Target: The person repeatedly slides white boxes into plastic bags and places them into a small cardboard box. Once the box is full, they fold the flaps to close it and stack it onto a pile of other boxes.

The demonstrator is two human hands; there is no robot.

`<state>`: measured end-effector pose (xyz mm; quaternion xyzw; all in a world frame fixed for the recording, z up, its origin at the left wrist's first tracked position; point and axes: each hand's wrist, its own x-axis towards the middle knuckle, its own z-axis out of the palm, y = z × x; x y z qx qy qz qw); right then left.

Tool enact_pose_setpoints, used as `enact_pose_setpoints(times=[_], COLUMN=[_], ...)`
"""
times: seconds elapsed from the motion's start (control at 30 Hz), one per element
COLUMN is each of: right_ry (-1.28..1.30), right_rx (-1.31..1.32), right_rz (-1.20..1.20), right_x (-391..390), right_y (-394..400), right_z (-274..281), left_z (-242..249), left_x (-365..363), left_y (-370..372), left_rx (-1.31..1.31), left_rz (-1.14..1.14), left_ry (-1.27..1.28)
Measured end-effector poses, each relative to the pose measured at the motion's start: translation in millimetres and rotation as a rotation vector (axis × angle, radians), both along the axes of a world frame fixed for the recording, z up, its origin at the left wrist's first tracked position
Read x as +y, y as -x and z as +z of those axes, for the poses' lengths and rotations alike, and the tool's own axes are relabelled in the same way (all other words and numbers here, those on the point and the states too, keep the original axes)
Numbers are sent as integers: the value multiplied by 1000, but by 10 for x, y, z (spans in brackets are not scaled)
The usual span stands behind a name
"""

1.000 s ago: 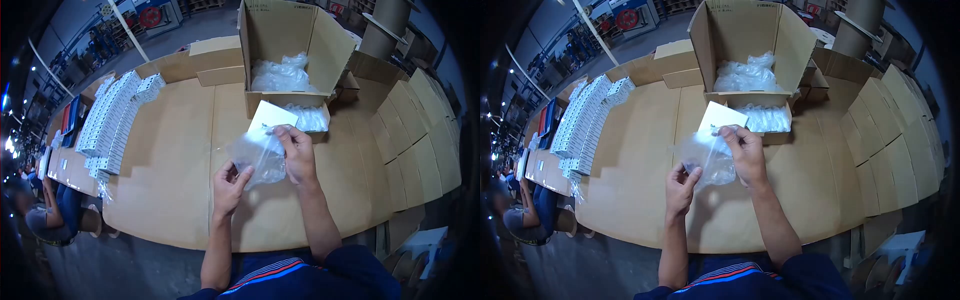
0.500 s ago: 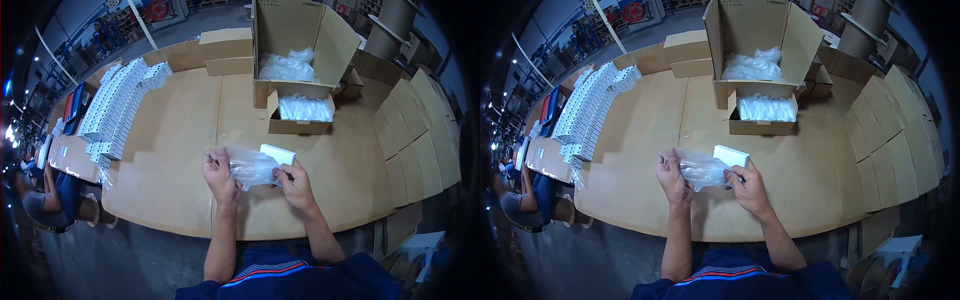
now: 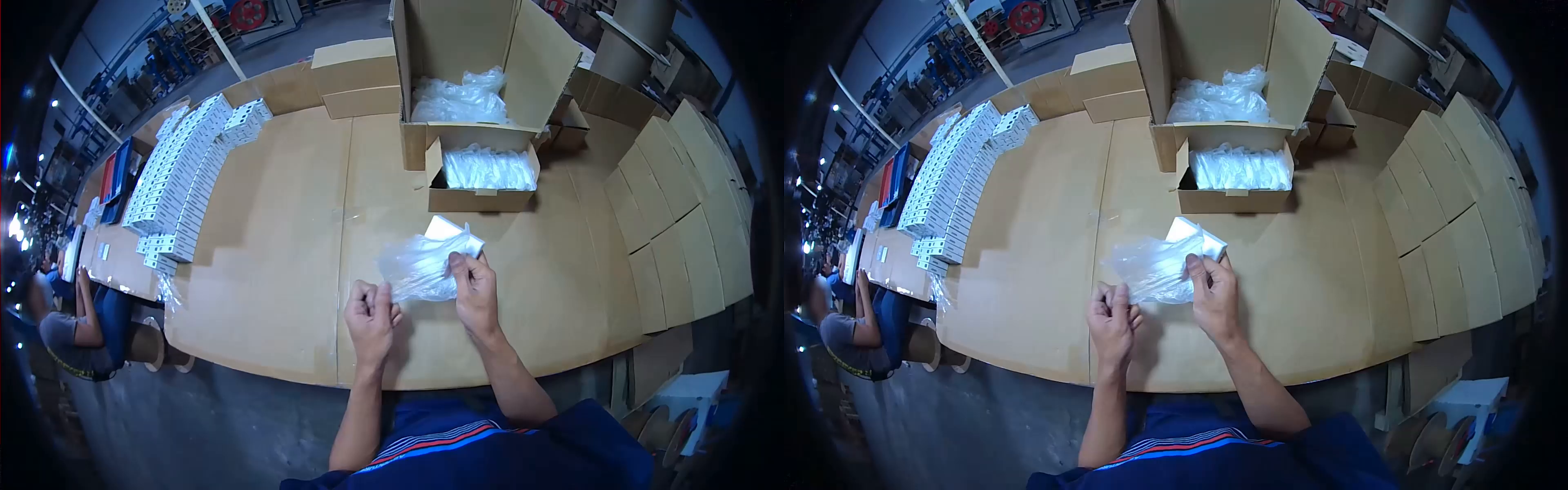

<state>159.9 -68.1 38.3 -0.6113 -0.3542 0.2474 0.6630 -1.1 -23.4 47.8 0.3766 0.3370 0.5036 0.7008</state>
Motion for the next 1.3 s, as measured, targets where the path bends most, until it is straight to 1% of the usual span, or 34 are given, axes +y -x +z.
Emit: enact_pose_setpoints(times=[0.1,0.13,0.17,0.23,0.33,0.43,0.47,0.53,0.57,0.6,0.67,0.7,0.73,0.77,0.8,0.83,0.87,0.9,0.97,1.0,1.1,1.13,1.23,1.27,1.3], right_ry=[-3,1,10,31,39,22,34,58,86,110,132,140,153,169,253,222,185,149,154,155,231,213,177,180,183], right_rx=[-88,-122,-167,-255,-243,-281,-264,-230,-242,-256,-295,-354,-414,-473,-456,-468,-477,-486,-466,-455,-473,-487,-512,-505,-499], right_rz=[-21,-34,-46,-66,-34,-56,-54,-55,-62,-68,-66,-51,-34,-16,42,68,86,101,96,91,106,148,258,283,310], right_x=[-23,-31,-30,-49,-77,-69,-81,-104,-123,-133,-125,-125,-145,-175,-204,-235,-249,-259,-297,-314,-356,-363,-349,-348,-344], right_y=[-55,-40,-42,-33,20,48,54,57,61,53,28,15,3,-9,-42,-63,-84,-97,-83,-78,-86,-94,-140,-150,-158], right_z=[23,103,110,104,177,119,122,136,125,116,115,139,180,215,239,232,228,227,207,193,142,142,166,170,173], left_z=[1,30,80,408,697,656,610,576,555,513,536,564,628,634,642,634,517,517,515,534,708,582,516,553,525], left_x=[39,50,57,82,206,373,414,404,393,396,364,352,340,357,388,396,463,476,488,522,521,566,632,626,629], left_y=[123,158,176,135,-68,-210,-238,-225,-209,-227,-239,-248,-260,-257,-234,-208,-221,-241,-292,-271,-249,-249,-252,-237,-221], left_rx=[237,309,458,759,916,969,948,963,971,895,907,912,931,956,982,1008,927,870,748,773,744,680,636,640,530], left_rz=[263,372,412,479,346,271,285,216,182,161,65,16,17,-32,-81,-121,-71,-72,-83,-95,-267,-274,-348,-385,-353], left_ry=[-181,-399,-602,-1006,-1221,-1328,-1347,-1282,-1250,-1228,-1152,-1109,-1177,-1128,-1076,-1011,-1004,-890,-669,-640,-571,-674,-711,-654,-566])
